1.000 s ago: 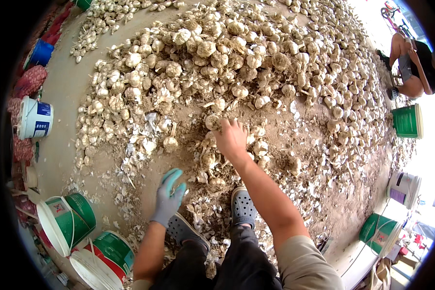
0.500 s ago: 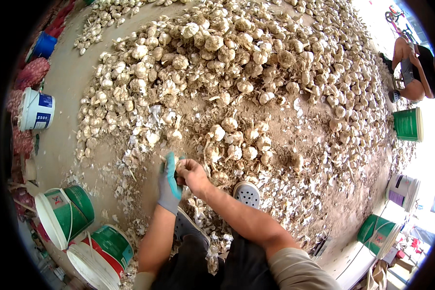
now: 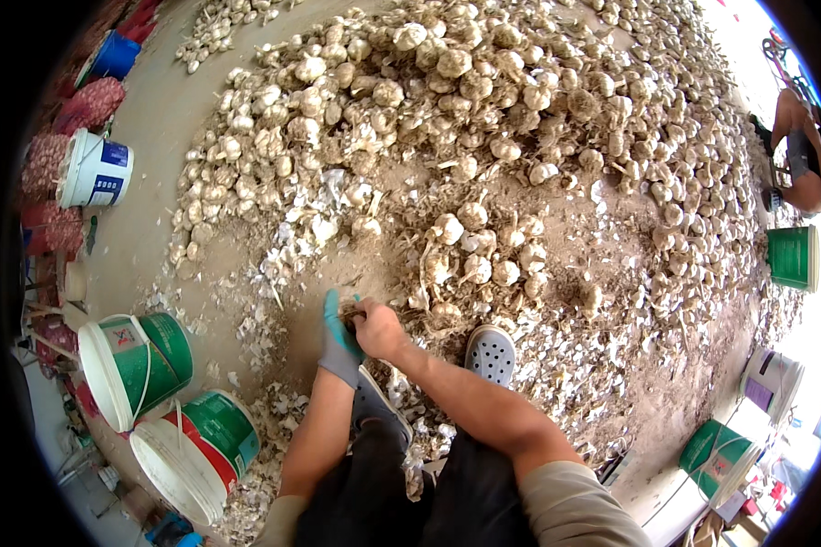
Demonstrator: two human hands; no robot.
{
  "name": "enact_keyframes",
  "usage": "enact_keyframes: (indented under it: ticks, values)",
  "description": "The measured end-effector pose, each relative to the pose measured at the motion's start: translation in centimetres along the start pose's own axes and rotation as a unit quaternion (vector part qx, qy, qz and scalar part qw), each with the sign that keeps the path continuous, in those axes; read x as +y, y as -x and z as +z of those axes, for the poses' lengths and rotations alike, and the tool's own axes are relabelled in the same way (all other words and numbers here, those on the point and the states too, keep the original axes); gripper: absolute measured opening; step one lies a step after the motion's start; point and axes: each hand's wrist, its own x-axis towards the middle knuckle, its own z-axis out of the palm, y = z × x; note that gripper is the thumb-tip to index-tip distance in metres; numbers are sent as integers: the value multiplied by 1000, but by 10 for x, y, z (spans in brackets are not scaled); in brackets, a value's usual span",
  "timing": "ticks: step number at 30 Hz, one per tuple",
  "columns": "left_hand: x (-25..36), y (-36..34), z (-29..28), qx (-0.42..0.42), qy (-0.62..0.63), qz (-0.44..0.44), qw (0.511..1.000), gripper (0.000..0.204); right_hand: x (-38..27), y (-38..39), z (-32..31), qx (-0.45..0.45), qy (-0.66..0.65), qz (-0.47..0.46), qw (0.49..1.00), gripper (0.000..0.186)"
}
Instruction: The person sits on the floor surrounded by a large pile of garlic bulbs and peels them by hand. They pick up individual bulbs, remove the dry outer skins, and place the cleaned garlic into a white bucket to their left.
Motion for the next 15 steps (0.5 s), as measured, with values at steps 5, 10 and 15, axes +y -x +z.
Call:
enact_keyframes:
  ticks: [5,10,15]
  values:
    - [18,15,9,86,-118,265,953,46,6,8,-34,-100,74,80,989,36]
    - [15,27,12,-122,-313,223,915,79,8,5,-47,-40,-67,49,996,59]
    - [-4,14,-1,-129,-563,292,762,87,4,-10,-25,-42,-286,48,956,42]
